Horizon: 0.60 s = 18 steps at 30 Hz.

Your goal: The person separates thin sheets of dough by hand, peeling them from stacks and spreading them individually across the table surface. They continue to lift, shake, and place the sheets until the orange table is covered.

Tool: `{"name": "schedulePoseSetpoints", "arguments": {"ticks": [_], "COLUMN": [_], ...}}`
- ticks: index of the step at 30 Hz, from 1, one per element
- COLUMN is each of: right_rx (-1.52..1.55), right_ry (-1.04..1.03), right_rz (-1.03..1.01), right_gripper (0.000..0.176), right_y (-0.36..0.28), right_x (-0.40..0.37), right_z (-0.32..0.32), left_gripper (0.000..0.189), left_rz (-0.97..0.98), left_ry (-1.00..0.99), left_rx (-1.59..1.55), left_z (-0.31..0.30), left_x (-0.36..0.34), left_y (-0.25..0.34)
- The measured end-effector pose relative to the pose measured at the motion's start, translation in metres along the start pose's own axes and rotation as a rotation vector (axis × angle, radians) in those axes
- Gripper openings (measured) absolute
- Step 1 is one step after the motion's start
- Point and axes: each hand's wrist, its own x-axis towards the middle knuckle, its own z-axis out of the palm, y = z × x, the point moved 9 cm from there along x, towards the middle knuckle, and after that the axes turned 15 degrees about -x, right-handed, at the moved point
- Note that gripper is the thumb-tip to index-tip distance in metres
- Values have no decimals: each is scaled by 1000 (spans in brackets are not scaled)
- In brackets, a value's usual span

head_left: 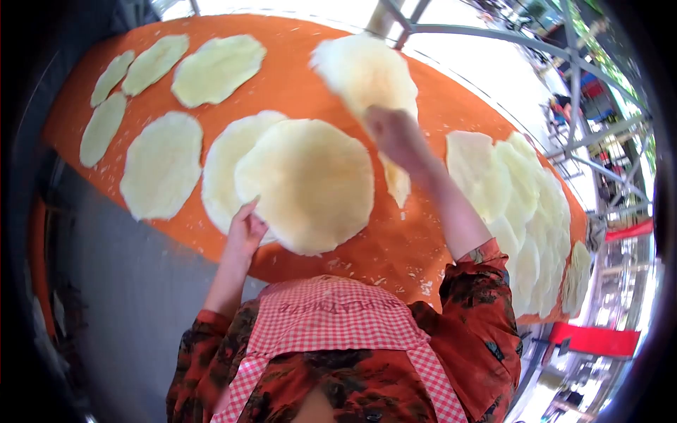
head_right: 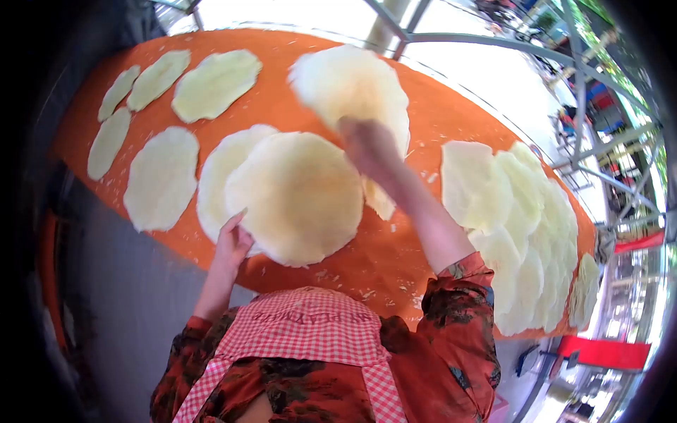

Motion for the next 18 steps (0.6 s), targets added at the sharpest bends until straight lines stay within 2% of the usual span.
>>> {"name": "schedulePoseSetpoints", "arguments": {"ticks": [3,5,6,8,12,15,18], "right_rx": [62,279,381,589,770,729,573], "right_ry": [-213,-288,-321,-405,-538,-415,-376], "right_rz": [-189,-198,-195,-133,-2,-20,-33], "right_gripper": [11,13,14,14,15,16,16], "right_y": [-104,-145,-155,-154,-151,-142,-138], "right_x": [-16,-33,-40,-50,-54,-47,-46], "right_z": [77,133,158,209,226,224,213], "left_gripper": [35,45,41,38,37,40,47], "left_rz": [-94,-62,-50,3,78,111,104], "left_ry": [-246,-278,-293,-189,-100,-69,-98], "left_rx": [-22,105,67,168,230,249,226], "left_z": [2,17,14,22,10,5,7], "left_x": [-2,-14,-13,-27,-23,-21,-18], "left_y": [-9,-14,-14,-4,6,8,5]}}
